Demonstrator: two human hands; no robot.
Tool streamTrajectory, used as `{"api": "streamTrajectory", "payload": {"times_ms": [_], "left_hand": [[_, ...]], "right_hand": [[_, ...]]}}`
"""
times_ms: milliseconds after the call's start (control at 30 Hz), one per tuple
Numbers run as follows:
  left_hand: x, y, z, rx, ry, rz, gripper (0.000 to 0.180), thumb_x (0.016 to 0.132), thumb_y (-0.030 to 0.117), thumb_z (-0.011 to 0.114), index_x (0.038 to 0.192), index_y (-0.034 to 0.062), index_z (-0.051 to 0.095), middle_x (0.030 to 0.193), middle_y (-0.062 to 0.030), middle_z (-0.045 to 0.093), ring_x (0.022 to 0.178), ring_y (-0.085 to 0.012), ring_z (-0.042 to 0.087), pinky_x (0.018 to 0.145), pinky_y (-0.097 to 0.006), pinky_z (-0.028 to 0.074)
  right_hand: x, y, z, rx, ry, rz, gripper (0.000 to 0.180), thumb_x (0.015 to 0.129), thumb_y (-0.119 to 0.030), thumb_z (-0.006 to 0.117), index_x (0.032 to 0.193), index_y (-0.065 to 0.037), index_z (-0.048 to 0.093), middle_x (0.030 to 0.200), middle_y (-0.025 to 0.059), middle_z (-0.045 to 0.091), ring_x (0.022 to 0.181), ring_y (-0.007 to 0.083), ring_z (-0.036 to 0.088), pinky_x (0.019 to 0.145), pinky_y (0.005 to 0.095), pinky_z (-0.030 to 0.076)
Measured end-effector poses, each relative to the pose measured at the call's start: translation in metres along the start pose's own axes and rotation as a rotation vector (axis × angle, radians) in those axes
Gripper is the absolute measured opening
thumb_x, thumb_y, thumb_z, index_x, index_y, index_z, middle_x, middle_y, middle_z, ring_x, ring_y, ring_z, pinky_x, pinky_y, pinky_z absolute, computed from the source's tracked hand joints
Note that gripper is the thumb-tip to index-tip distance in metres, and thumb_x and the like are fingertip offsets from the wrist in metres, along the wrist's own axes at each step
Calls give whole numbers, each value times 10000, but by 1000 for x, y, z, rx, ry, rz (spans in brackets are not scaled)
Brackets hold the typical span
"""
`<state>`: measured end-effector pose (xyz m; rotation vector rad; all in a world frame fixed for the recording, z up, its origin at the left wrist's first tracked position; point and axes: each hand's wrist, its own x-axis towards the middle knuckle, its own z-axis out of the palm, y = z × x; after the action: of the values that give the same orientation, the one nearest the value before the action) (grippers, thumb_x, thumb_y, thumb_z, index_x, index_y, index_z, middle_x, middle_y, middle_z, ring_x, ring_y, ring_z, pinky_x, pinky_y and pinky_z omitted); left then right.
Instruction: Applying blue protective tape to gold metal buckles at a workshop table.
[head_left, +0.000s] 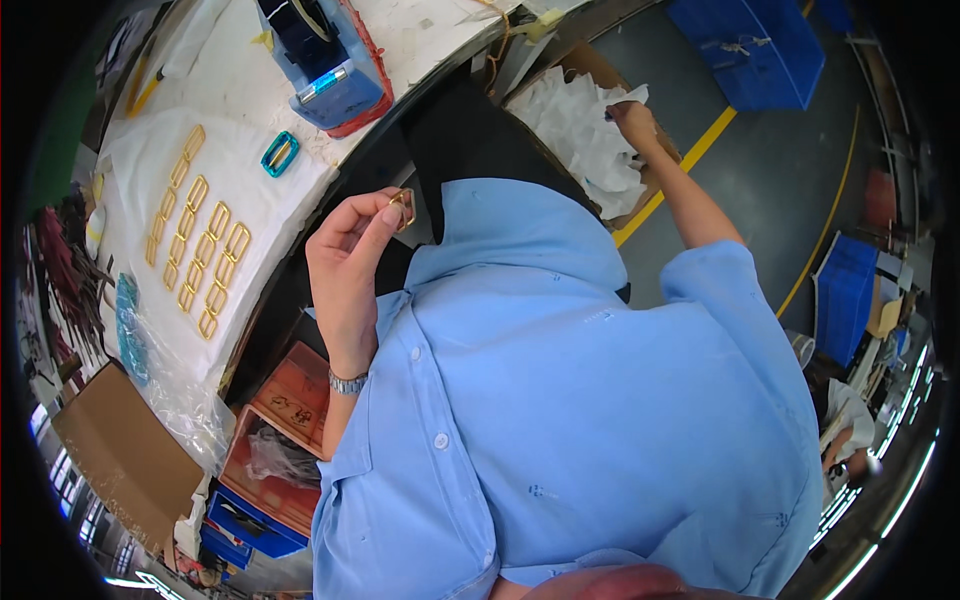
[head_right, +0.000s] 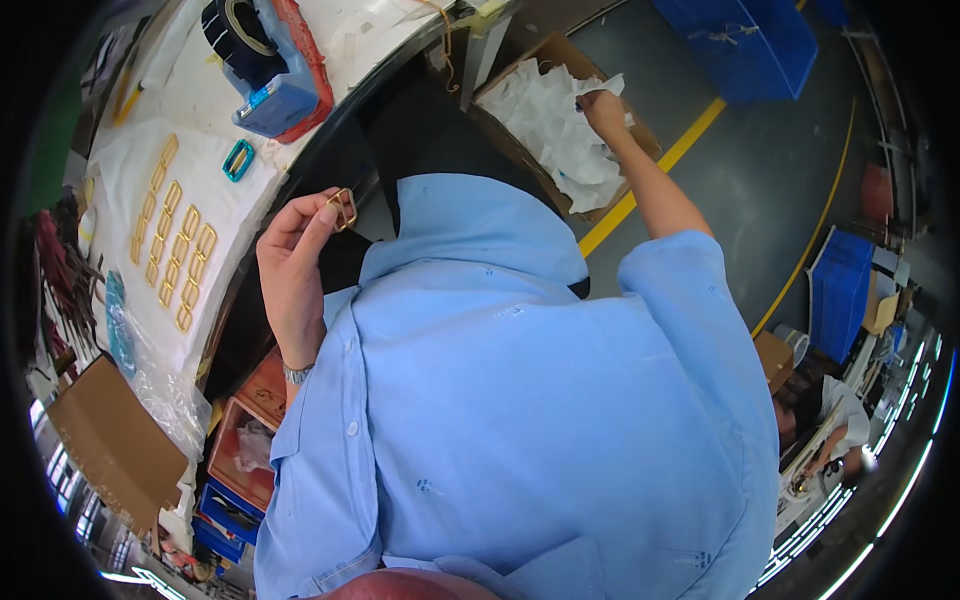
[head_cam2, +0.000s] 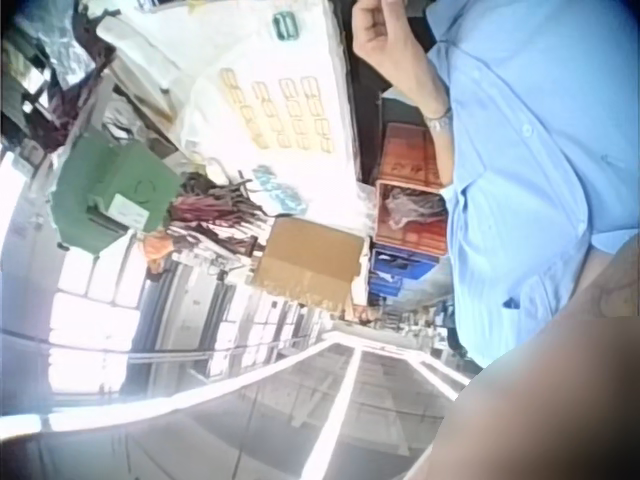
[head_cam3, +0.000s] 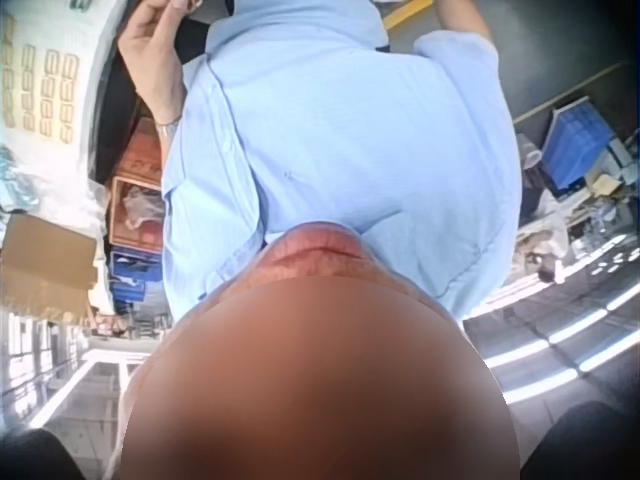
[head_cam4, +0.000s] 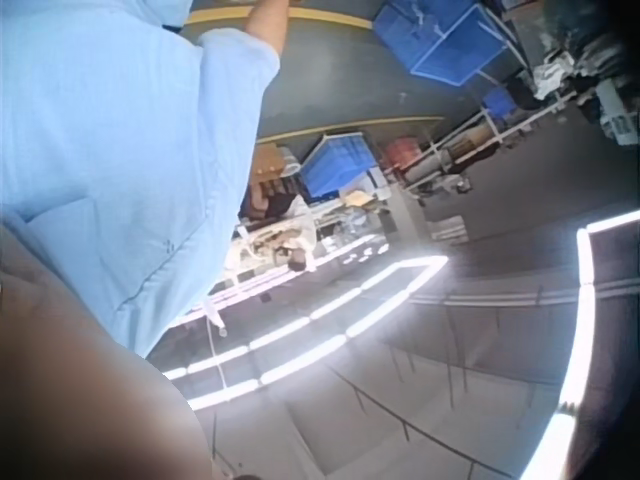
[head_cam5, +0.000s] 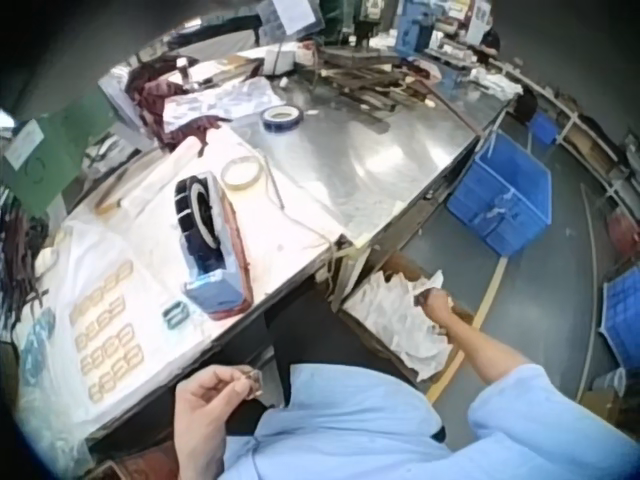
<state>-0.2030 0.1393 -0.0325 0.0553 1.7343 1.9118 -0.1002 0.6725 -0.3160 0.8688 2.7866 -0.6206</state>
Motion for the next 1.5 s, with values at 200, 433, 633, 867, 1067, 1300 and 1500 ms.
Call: {"api": "streamTrajectory", "payload": {"times_ms": [200,433,633,867,1067,1300,1500], "left_hand": [[-2,-4,-2,29,6,-9,154,1050,92,708,1136,-29,749,1116,-92,786,999,-119,722,977,-271,543],[3,-4,0,18,-2,-3,161,1050,94,707,1145,-29,751,1113,-96,789,1009,-123,727,979,-271,544],[5,-4,3,27,-19,0,158,1050,88,708,1148,-29,750,1115,-95,789,1001,-119,724,974,-269,543],[6,-5,4,3,-36,-1,156,1049,91,711,1143,-27,752,1115,-91,789,999,-114,718,972,-268,539],[-3,-6,-1,8,12,4,159,1050,94,710,1144,-28,751,1113,-89,788,996,-114,717,974,-268,538],[2,-1,1,-5,-9,-20,128,1032,70,729,1112,-25,761,1146,-84,780,987,-93,714,959,-250,555],[-5,-6,-5,-16,25,-21,127,1034,73,726,1108,-26,759,1151,-87,779,988,-96,714,967,-254,556]], "right_hand": [[-3,-13,7,267,29,133,359,915,-178,765,1270,-128,790,974,124,831,882,281,801,858,413,619],[1,-8,14,522,88,212,659,865,-173,807,1491,-72,625,1031,161,823,880,295,813,845,398,638],[-5,-2,8,271,216,219,512,911,-320,801,1346,-55,744,1160,198,808,985,341,804,943,424,619],[-9,4,12,203,257,213,602,948,-617,703,1145,-62,826,1080,199,809,1030,411,770,954,475,589],[-15,-38,-3,35,224,399,546,956,-600,709,887,-71,821,943,197,795,931,434,754,884,497,580],[-1,44,45,132,150,-83,260,882,-336,799,999,-110,850,1021,197,804,960,418,765,881,495,602],[-10,-34,11,-91,6,243,385,843,-251,868,1195,-108,806,1192,210,780,1081,360,759,928,475,609]]}}
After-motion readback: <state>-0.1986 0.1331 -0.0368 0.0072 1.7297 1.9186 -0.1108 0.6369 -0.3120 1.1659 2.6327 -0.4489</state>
